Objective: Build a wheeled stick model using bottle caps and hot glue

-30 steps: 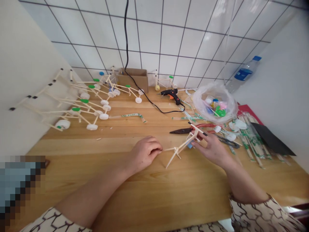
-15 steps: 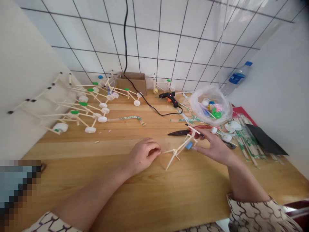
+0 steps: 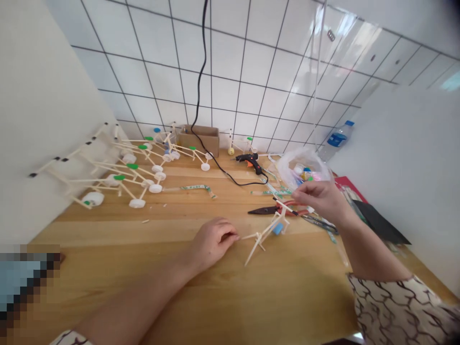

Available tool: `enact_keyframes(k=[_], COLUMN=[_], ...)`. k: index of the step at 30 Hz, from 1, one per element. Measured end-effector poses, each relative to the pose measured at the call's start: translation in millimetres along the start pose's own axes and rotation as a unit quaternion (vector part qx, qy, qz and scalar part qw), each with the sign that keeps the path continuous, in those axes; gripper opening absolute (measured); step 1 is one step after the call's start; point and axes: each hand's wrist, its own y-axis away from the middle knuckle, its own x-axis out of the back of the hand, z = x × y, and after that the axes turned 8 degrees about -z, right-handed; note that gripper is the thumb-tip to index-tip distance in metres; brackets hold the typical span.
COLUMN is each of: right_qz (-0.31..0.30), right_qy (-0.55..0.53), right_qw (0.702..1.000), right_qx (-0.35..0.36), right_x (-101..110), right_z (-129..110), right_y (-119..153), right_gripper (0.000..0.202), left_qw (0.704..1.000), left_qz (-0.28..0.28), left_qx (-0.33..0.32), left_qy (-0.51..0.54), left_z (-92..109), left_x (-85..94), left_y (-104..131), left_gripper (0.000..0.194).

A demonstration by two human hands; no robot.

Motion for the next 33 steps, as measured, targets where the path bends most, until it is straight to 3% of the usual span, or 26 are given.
enact_keyframes(k=[5,10,14,24,28,33], right_qz=[-0.066,-0.047,-0.033,-0.086,-0.029,0.045], right_qy=[0.148,0.249,0.275,0.223,0.186,0.111], right_qw=[0.987,0.967,0.959,0.967,0.977,0.990], right_qx=[0.017,-0.022,-0.059,-0.090,-0.102,-0.073], right_x=[3,-21,-36,-54,-52,-26], right_z=[-9,-8,2,37,27,-2], right_y=[-72,-147,-182,-212,-208,-187], right_gripper=[0.037,0.024,0.019,0.011,0.009,0.010], left_qw=[1.000,0.999,0.999,0.998,0.999,0.998], left_qz=[-0.005,0.008,0.026,0.021,0.018,0.020], left_qx=[-0.014,-0.035,-0.047,-0.052,-0.047,-0.050], left_qy=[-0.001,0.008,0.004,0.008,0.005,0.015], left_z=[-6,-8,-8,-9,-9,-8], left_x=[-2.5,-2.9,-2.1,-5.0,-4.6,-2.3], left_y=[0,1,2,2,3,3], left_gripper=[0.017,0.018,0.018,0.018,0.018,0.016])
